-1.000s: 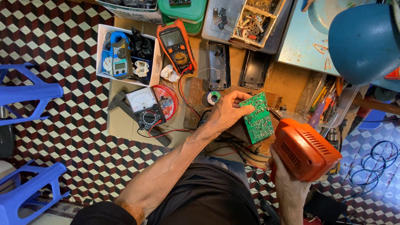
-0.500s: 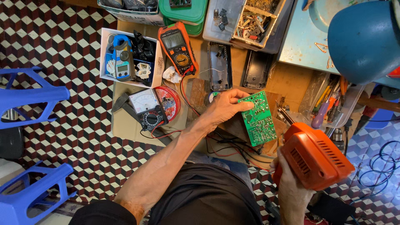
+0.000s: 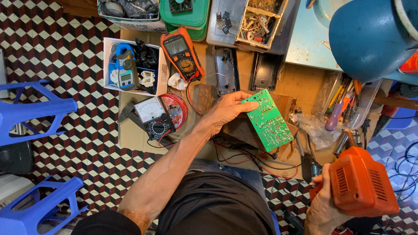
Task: The person inspects a green circuit board, then uses a heat gun to apply heat to specific areas while holding the board steady. They flip the board to check both sides and continue heating different spots. The person also handles a multimeter and other tools on the workbench.
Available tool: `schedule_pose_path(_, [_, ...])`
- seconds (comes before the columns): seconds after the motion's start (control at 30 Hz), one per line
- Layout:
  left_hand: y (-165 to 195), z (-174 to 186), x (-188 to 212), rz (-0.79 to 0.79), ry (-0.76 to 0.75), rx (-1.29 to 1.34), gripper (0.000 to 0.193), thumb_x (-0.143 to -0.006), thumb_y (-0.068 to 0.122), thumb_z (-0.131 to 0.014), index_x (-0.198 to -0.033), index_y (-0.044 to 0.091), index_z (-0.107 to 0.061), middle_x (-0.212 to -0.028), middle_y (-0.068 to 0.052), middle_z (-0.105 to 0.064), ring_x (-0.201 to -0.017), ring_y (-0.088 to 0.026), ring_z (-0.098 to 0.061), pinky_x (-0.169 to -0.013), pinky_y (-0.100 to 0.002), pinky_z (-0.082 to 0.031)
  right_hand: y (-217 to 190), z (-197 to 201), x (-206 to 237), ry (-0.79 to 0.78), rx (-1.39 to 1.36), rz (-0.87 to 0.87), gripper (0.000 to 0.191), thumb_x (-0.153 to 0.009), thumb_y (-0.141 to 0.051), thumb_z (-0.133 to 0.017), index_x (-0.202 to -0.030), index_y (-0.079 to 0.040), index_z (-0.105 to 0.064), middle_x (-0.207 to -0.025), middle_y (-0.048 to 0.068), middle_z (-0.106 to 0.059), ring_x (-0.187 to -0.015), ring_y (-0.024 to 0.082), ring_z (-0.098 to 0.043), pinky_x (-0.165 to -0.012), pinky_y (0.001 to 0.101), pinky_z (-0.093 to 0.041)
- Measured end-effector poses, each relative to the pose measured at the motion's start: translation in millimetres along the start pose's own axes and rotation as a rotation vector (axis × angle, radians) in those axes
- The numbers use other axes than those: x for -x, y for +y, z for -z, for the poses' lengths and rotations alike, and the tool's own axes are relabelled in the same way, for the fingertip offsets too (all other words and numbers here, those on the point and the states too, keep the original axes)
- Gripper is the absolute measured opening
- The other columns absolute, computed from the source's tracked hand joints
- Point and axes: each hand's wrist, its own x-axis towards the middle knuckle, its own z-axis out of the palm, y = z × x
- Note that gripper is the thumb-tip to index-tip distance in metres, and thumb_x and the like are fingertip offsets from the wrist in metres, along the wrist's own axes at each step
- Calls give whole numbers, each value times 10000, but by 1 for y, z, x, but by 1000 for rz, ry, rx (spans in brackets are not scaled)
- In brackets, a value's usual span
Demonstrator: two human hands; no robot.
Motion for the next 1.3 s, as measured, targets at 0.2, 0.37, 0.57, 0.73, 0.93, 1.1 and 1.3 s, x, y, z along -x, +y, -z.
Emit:
schedule_pose_path(0.2, [0,-5,5,-54,-31,-26,432,-902,282,-742,-1244,21,-704,-1128,-40,-732,-1046,-107,-649,-946,-273,-498,52,22,-64,60,234,304,488,-901,19,-670,-1361,9,-507,-1268,138,-639,-1156,264,-645,-1022,416,-528])
schedule_pose_path(0.37, [11,-11,23,45,28,-50,458,-864,298,-743,-1238,37,-690,-1119,-41,-753,-1071,-112,-651,-958,-268,-470,94,27,-119,294,664,73,549,-869,-177,-786,-1320,10,-536,-1226,259,-629,-1136,477,-584,-916,543,-452])
schedule_pose_path(0.57, [8,-5,26,68,23,-61,474,-868,327,-745,-1233,28,-692,-1099,-56,-744,-1047,-111,-628,-950,-271,-449,108,2,-155,273,755,-81,500,-851,-161,-732,-1284,-21,-527,-1242,233,-589,-1141,464,-574,-931,585,-460])
schedule_pose_path(0.73, [1,-6,-2,45,21,-44,466,-862,328,-757,-1208,19,-708,-1105,-33,-739,-1040,-103,-640,-962,-273,-470,112,-21,-179,254,660,15,657,-805,-131,-800,-1342,44,-465,-1304,271,-512,-1204,457,-514,-980,553,-443])
schedule_pose_path(0.93, [8,-14,2,41,-3,-162,465,-861,349,-736,-1211,42,-731,-1093,-15,-747,-1036,-90,-624,-947,-263,-451,114,-1,-168,101,406,181,839,-823,-39,-707,-1594,15,-381,-1453,215,-576,-1321,363,-571,-1161,443,-413])
schedule_pose_path(1.1, [18,-18,18,103,30,-108,486,-843,348,-765,-1218,43,-719,-1066,-3,-744,-992,-91,-608,-920,-266,-431,110,11,-155,84,574,-10,773,-799,-224,-829,-1432,24,-461,-1342,275,-588,-1238,437,-570,-1041,491,-444])
schedule_pose_path(1.3, [13,-21,11,94,0,-148,497,-844,359,-753,-1237,56,-715,-1094,4,-736,-1025,-83,-613,-949,-264,-433,110,5,-148,32,558,-116,741,-828,-329,-807,-1394,16,-476,-1251,279,-630,-1162,464,-600,-963,525,-474])
